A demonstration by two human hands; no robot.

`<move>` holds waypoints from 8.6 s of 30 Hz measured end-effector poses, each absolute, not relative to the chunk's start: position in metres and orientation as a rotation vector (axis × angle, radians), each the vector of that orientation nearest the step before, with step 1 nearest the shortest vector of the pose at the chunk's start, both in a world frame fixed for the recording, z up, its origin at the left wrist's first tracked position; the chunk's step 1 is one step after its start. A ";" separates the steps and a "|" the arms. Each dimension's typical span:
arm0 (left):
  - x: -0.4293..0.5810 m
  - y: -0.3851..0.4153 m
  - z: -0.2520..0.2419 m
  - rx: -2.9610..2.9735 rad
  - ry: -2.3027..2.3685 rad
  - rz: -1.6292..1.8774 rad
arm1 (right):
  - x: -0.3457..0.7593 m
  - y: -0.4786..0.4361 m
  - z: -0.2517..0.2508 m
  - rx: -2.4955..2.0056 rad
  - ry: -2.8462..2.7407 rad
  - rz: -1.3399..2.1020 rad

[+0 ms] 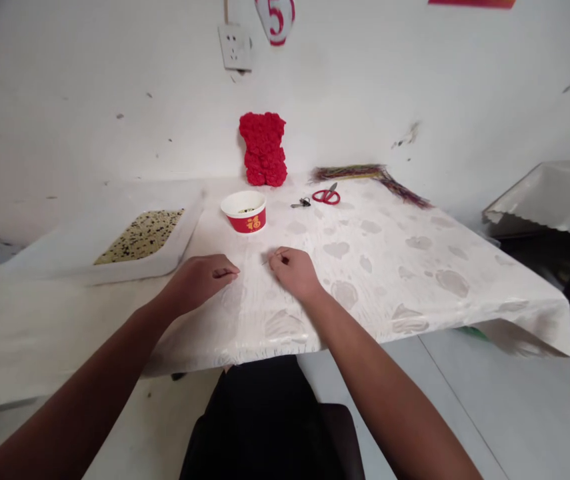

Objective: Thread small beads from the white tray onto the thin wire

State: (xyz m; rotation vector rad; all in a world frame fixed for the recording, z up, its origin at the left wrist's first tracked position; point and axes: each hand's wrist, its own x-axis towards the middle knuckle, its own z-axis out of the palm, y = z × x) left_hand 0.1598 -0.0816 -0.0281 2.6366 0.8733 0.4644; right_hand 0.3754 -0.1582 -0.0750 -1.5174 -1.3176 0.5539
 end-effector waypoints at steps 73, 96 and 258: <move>0.151 -0.091 -0.044 1.862 0.864 0.942 | 0.321 -0.178 -0.068 -1.276 -1.301 0.484; 0.150 -0.091 -0.046 1.867 0.849 0.947 | 0.322 -0.177 -0.067 -1.291 -1.287 0.478; 0.128 -0.148 -0.068 1.543 0.910 1.133 | 0.298 -0.222 -0.063 -1.284 -1.022 0.751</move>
